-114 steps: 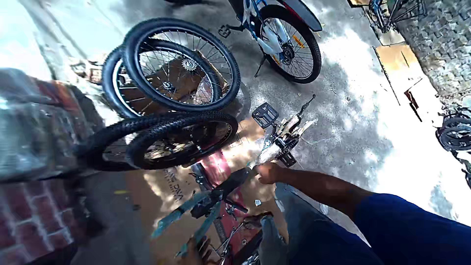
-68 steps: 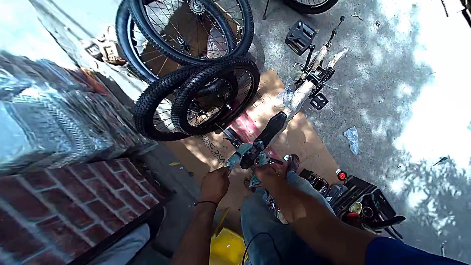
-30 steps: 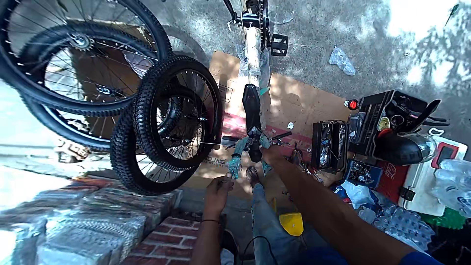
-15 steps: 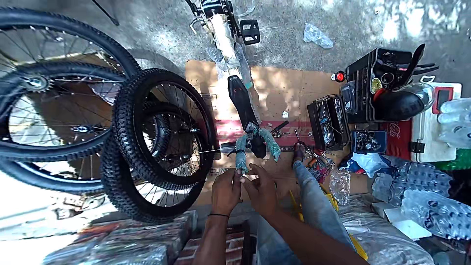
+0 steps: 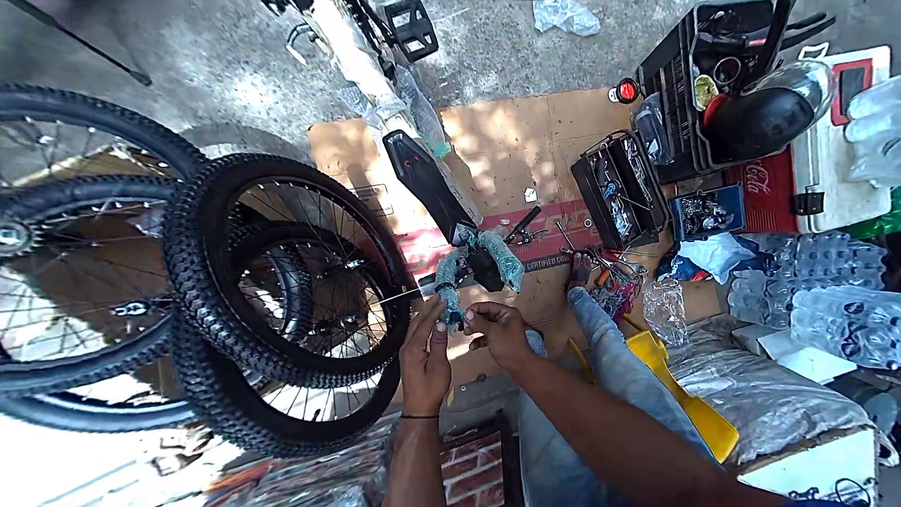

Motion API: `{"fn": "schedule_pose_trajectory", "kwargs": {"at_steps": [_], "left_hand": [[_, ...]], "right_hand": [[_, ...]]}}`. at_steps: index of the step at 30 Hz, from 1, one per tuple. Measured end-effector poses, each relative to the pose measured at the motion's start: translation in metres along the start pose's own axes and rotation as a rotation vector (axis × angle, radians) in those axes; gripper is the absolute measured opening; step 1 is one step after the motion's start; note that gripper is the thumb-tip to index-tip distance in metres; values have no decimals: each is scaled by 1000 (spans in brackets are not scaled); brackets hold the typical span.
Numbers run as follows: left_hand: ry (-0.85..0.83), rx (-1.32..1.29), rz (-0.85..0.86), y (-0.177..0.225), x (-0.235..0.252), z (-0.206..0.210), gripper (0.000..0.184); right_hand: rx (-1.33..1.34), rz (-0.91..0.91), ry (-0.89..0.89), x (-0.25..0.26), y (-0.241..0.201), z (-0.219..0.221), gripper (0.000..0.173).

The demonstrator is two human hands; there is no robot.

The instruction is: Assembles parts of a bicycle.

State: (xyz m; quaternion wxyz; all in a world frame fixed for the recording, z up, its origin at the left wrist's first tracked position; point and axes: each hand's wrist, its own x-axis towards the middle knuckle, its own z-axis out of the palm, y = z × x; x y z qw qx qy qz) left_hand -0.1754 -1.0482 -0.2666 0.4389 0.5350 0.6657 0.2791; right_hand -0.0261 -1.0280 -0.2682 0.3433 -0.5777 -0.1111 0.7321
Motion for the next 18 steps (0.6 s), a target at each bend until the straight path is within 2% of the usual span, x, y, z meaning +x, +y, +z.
{"fn": "schedule_pose_trajectory", "kwargs": {"at_steps": [4, 6, 8, 11, 12, 13, 15, 18], "left_hand": [[-52, -98, -4, 2, 16, 11, 57], [-24, -164, -10, 0, 18, 18, 54], [-29, -190, -16, -5, 18, 19, 54], [-44, -169, -50, -7, 17, 18, 48], [-50, -167, -57, -8, 19, 17, 49], [-48, -182, -49, -10, 24, 18, 50], [-27, -241, -47, -14, 29, 23, 58], [146, -345, -108, -12, 15, 45, 68]], "right_hand": [[-130, -27, 164, 37, 15, 20, 18], [-54, 0, 255, 51, 23, 30, 18], [112, 153, 396, 56, 26, 35, 19], [346, 448, 716, 60, 50, -6, 35], [383, 456, 760, 61, 63, -31, 38], [396, 402, 770, 65, 71, -54, 38], [473, 252, 608, 58, 74, -86, 29], [413, 235, 390, 29, 60, -99, 16]]}}
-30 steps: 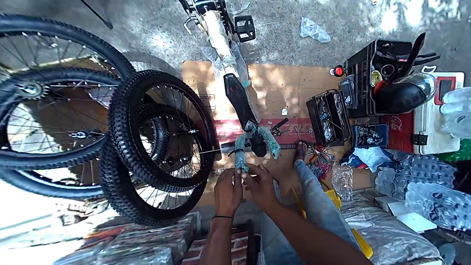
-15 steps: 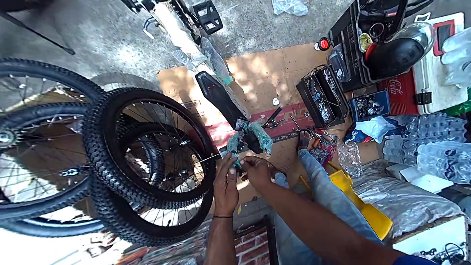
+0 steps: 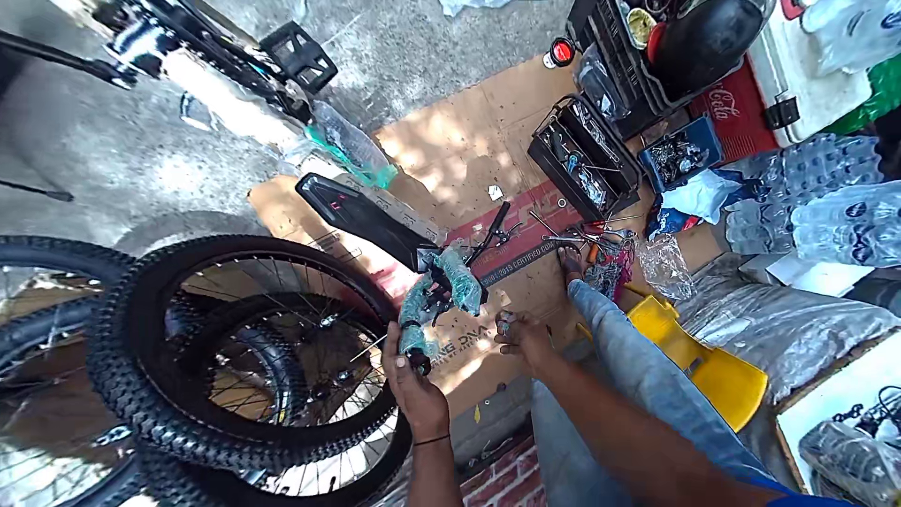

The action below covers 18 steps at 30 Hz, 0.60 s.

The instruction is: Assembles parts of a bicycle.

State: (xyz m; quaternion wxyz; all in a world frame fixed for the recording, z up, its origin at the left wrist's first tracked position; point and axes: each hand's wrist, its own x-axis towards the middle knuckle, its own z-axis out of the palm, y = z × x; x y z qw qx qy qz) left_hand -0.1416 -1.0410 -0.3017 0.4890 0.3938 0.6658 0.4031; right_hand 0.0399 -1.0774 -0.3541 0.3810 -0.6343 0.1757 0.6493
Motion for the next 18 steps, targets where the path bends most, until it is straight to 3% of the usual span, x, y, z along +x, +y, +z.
{"fn": "schedule_pose_trajectory", "kwargs": {"at_steps": [2, 4, 6, 9, 11, 13, 18], "left_hand": [[239, -43, -148, 2, -27, 25, 66], [368, -38, -296, 6, -59, 47, 58], [372, 16, -315, 18, -86, 66, 47], [311, 59, -167, 40, -91, 82, 43], [262, 7, -151, 51, -67, 89, 48], [276, -121, -308, 67, -40, 100, 49], [345, -322, -695, 84, 4, 112, 47]], "right_hand": [[-106, -2, -90, -12, -13, 8, 25], [-138, -46, -234, -19, -32, 22, 39], [-231, -126, -408, -26, -56, 34, 43], [-589, -229, -551, -42, -99, 50, 58], [-848, -153, -599, -48, -125, 60, 64], [-989, -4, -657, -49, -142, 66, 63], [-887, 305, -698, -47, -160, 69, 46]]}}
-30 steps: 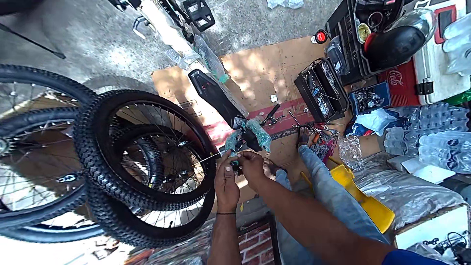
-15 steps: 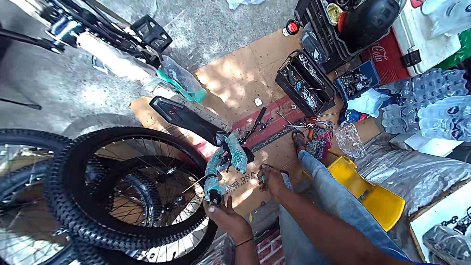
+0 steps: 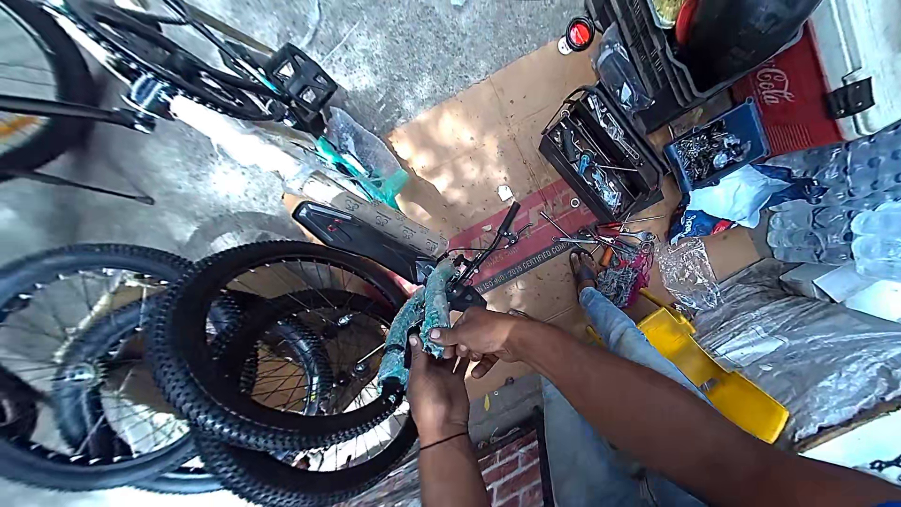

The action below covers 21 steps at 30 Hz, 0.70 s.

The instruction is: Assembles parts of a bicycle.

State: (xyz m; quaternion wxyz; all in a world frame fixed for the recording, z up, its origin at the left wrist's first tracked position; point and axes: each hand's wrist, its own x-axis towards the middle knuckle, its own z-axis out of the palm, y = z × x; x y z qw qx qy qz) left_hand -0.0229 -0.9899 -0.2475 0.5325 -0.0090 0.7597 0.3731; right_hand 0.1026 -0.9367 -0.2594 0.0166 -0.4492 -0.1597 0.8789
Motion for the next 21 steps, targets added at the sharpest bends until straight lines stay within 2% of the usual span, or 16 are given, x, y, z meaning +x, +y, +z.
{"fn": "schedule_pose_trajectory", "kwargs": {"at_steps": [2, 5, 6, 9, 12, 15, 17, 19, 20, 21], "left_hand": [[-3, 73, -128, 12, 4, 0, 53], [-85, 185, -290, 28, 1, 5, 79], [-116, 186, -311, 34, 3, 11, 77], [-152, 193, -295, 41, 8, 32, 40], [-211, 124, -385, 50, 16, 34, 17], [-203, 25, -431, 52, 23, 36, 13], [-182, -3, -398, 51, 23, 40, 21], [-129, -54, -372, 44, 26, 39, 27], [-99, -101, -398, 41, 28, 38, 22], [-84, -159, -430, 37, 31, 36, 26]], "right_hand": [[-54, 44, 0, -7, -14, 2, 45], [-4, 115, -2, -9, -24, 5, 34], [61, 140, 12, -6, -26, 6, 30], [198, 136, 144, -5, -23, 19, 22], [221, 32, 319, -7, -18, 31, 19], [211, -68, 379, -7, -18, 37, 27], [234, -82, 384, -5, -27, 35, 26], [441, -57, 377, 0, -51, 30, 24], [601, -51, 380, 1, -72, 24, 22], [730, -63, 400, 5, -90, 18, 20]]}}
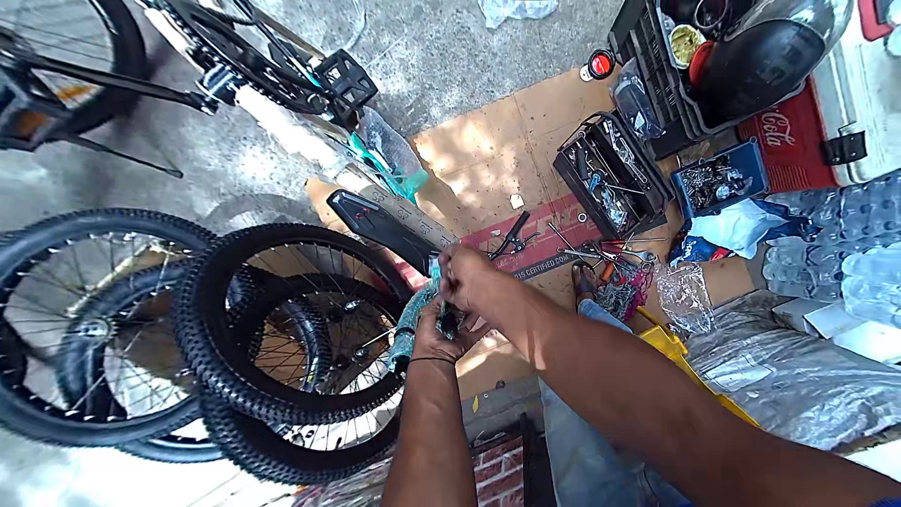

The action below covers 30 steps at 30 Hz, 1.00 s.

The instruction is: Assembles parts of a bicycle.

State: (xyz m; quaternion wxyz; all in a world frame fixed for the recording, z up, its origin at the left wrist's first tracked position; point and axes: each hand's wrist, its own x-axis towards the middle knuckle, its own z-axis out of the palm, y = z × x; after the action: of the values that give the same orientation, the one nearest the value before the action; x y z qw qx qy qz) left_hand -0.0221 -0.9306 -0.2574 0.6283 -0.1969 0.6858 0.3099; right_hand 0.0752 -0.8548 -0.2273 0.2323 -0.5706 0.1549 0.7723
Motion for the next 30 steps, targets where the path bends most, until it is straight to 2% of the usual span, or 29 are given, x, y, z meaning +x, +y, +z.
{"fn": "schedule_pose_trajectory", "kwargs": {"at_steps": [1, 2, 4, 6, 9, 11, 13, 14, 17, 19, 21, 24, 26, 28, 30], "left_hand": [[14, -31, -19, -2, 4, 0, 31], [14, -43, -26, -1, 6, 1, 33], [-22, -39, -25, 1, 11, -1, 29], [-65, 14, -21, 5, 22, -5, 25], [-172, 62, 16, -2, 39, -12, 44], [-198, 84, 104, -7, 44, -9, 54], [-108, 173, 218, -15, 46, -14, 54], [-64, 208, 255, -16, 48, -16, 53], [8, 313, 343, -14, 47, -15, 53], [54, 396, 429, -14, 47, -17, 51], [61, 482, 469, -11, 47, -22, 54], [-9, 470, 354, -5, 42, -24, 52], [-3, 432, 244, -4, 34, -20, 46], [-29, 379, 171, -2, 32, -18, 41], [-72, 290, 214, -4, 31, -15, 28]], "right_hand": [[43, -9, 13, 5, -12, 6, 19], [-25, -41, 3, 11, -17, 8, 20], [-301, -134, -37, 19, -12, -2, 28], [-464, -228, -22, 26, -12, -21, 34], [-692, -371, 65, 46, -18, -47, 45], [-792, -454, 70, 61, -27, -54, 55], [-945, -527, 42, 67, -28, -64, 76], [-1043, -571, 16, 68, -26, -70, 79], [-1240, -727, -95, 58, -4, -81, 69], [-1420, -668, -118, 36, 11, -82, 72], [-1565, -508, -144, 19, 18, -74, 78], [-1521, -280, -223, 12, 22, -57, 81], [-1477, -268, -226, 19, 24, -55, 73], [-1436, -447, -251, 24, 25, -63, 61], [-1237, -731, -402, 14, 23, -70, 54]]}}
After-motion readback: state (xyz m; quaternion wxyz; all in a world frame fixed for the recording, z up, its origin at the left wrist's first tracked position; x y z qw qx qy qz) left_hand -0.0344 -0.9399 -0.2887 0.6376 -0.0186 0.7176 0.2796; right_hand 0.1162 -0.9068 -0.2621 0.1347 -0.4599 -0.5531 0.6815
